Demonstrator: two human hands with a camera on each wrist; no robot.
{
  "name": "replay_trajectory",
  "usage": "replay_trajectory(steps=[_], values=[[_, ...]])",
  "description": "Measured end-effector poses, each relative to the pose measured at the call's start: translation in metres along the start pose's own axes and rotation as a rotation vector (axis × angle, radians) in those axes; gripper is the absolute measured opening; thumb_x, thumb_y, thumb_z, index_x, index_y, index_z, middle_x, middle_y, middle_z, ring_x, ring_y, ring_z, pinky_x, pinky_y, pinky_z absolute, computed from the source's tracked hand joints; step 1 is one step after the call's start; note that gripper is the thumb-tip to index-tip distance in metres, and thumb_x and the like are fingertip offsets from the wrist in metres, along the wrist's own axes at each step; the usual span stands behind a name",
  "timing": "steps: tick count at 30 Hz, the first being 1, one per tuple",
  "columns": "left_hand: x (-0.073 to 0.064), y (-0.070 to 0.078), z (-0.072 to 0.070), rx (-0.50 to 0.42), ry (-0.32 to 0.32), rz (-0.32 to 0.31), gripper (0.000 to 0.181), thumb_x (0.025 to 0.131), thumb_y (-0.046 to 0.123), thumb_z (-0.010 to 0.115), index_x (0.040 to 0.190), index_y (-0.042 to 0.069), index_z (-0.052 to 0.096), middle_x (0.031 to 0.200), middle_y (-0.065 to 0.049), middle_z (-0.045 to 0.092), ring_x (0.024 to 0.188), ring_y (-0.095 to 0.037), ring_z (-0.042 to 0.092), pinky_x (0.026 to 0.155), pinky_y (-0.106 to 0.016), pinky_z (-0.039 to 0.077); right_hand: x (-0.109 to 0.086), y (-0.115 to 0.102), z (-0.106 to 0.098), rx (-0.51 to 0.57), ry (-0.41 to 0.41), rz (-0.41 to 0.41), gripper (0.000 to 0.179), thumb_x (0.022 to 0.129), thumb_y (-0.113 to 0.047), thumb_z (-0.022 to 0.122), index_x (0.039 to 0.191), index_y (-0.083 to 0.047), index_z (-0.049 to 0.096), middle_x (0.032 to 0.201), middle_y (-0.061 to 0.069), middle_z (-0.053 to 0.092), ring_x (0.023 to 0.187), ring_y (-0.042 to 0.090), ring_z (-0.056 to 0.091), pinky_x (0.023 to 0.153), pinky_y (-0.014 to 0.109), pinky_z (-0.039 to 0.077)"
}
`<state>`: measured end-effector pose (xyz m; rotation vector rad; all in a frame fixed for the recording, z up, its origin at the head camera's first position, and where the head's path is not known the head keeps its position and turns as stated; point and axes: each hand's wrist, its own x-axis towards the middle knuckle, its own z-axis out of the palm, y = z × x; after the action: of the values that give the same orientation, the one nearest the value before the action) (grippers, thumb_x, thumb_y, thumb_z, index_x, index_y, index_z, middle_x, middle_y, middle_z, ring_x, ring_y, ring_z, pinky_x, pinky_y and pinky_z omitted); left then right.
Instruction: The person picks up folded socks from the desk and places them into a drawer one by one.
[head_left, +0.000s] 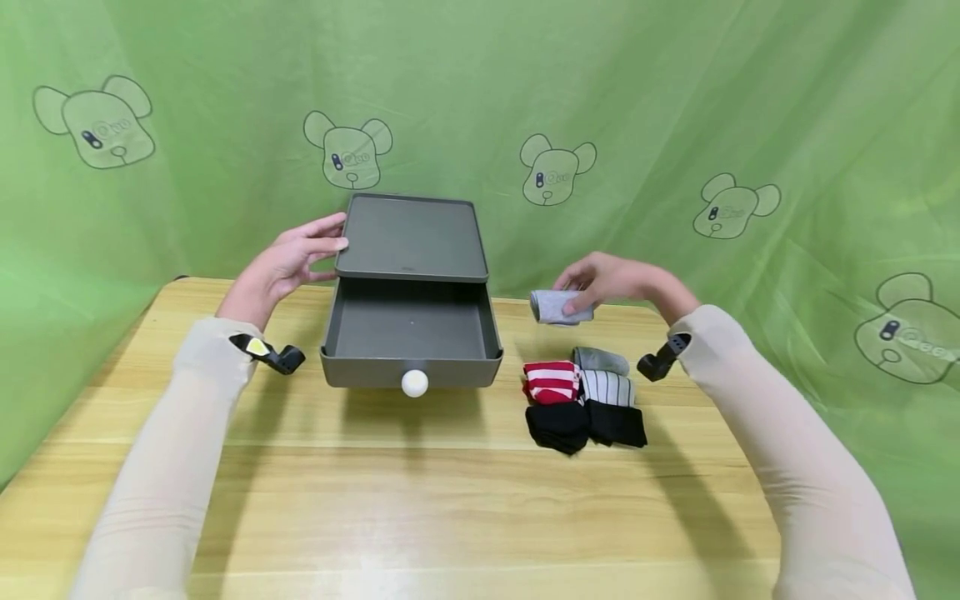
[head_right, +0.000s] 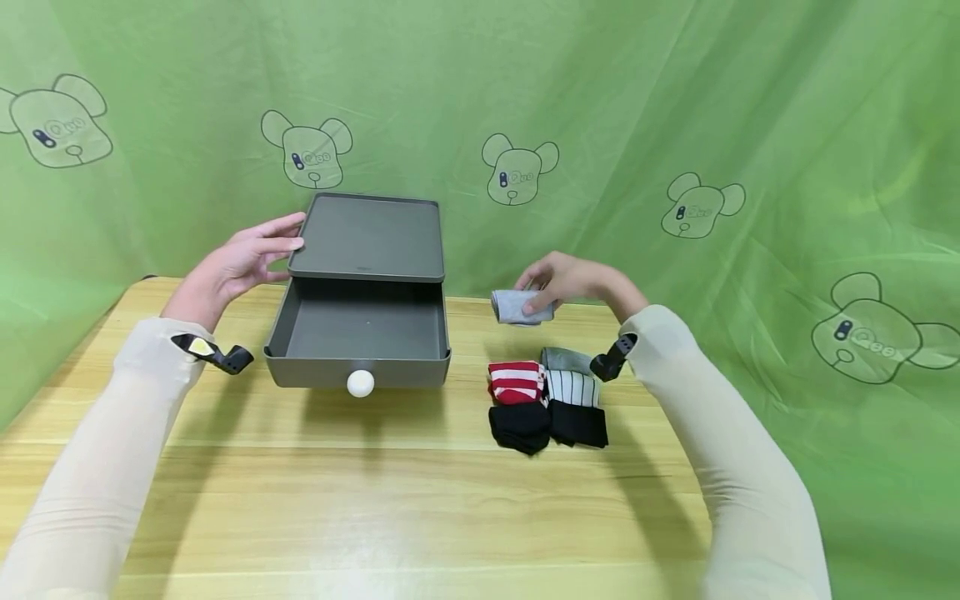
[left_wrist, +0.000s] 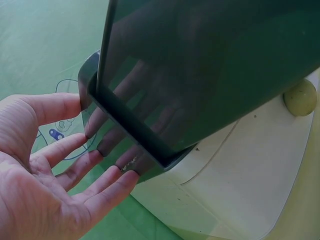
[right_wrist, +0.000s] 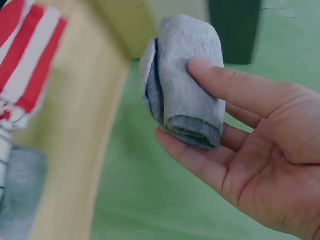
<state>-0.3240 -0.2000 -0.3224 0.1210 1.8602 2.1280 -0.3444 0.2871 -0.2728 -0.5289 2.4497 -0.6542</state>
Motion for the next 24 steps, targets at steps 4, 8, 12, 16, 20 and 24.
replay_trajectory(steps=[4, 8, 12, 16, 20, 24], values=[[-0.001, 0.0, 0.0, 0.003, 0.001, -0.001, 0.068, 0.104, 0.012, 0.055, 0.163, 0.022, 0.022, 0.173, -0.002, 0.011, 0.158, -0.027, 0.018, 0.127, -0.059, 0.02, -0.021, -0.022, -0.011, 0.027, 0.065, -0.046, 0.044, 0.089, -0.015, 0.078, 0.13, -0.007, 0.065, 0.119, 0.012, 0.071, 0.106, 0.024, 0.066, 0.092, 0.036, 0.058], [-0.003, 0.001, -0.001, 0.001, 0.004, 0.005, 0.068, 0.105, 0.011, 0.054, 0.163, 0.022, 0.022, 0.173, -0.002, 0.011, 0.158, -0.027, 0.018, 0.127, -0.06, 0.019, -0.036, -0.05, -0.015, 0.08, 0.133, -0.095, 0.043, 0.089, -0.012, 0.078, 0.13, -0.007, 0.065, 0.119, 0.012, 0.072, 0.107, 0.024, 0.067, 0.092, 0.035, 0.058], [-0.004, 0.001, -0.002, 0.001, 0.004, 0.008, 0.068, 0.105, 0.011, 0.054, 0.163, 0.022, 0.022, 0.173, -0.002, 0.011, 0.158, -0.027, 0.018, 0.127, -0.06, 0.019, -0.043, -0.079, -0.013, 0.111, 0.172, -0.142, 0.042, 0.089, -0.012, 0.079, 0.129, -0.007, 0.066, 0.119, 0.01, 0.073, 0.108, 0.023, 0.068, 0.093, 0.033, 0.058], [-0.005, 0.001, -0.003, -0.002, 0.005, 0.007, 0.068, 0.105, 0.01, 0.054, 0.163, 0.022, 0.022, 0.173, -0.002, 0.011, 0.158, -0.027, 0.018, 0.127, -0.06, 0.018, -0.043, -0.108, -0.004, 0.13, 0.189, -0.177, 0.041, 0.088, -0.01, 0.079, 0.127, -0.007, 0.068, 0.116, 0.009, 0.074, 0.106, 0.024, 0.069, 0.092, 0.032, 0.059], [-0.003, 0.001, -0.003, -0.006, 0.004, 0.002, 0.068, 0.105, 0.01, 0.054, 0.163, 0.023, 0.022, 0.173, -0.002, 0.01, 0.158, -0.027, 0.018, 0.127, -0.06, 0.018, -0.039, -0.134, 0.01, 0.158, 0.189, -0.203, 0.038, 0.087, -0.008, 0.08, 0.124, -0.006, 0.069, 0.112, 0.008, 0.075, 0.103, 0.023, 0.069, 0.089, 0.031, 0.06], [-0.003, 0.001, -0.002, -0.007, 0.002, -0.001, 0.069, 0.104, 0.011, 0.055, 0.163, 0.023, 0.021, 0.173, -0.002, 0.011, 0.158, -0.027, 0.018, 0.127, -0.06, 0.018, -0.031, -0.153, 0.024, 0.168, 0.175, -0.217, 0.037, 0.086, -0.009, 0.081, 0.122, -0.007, 0.07, 0.111, 0.009, 0.075, 0.101, 0.023, 0.069, 0.087, 0.031, 0.06]])
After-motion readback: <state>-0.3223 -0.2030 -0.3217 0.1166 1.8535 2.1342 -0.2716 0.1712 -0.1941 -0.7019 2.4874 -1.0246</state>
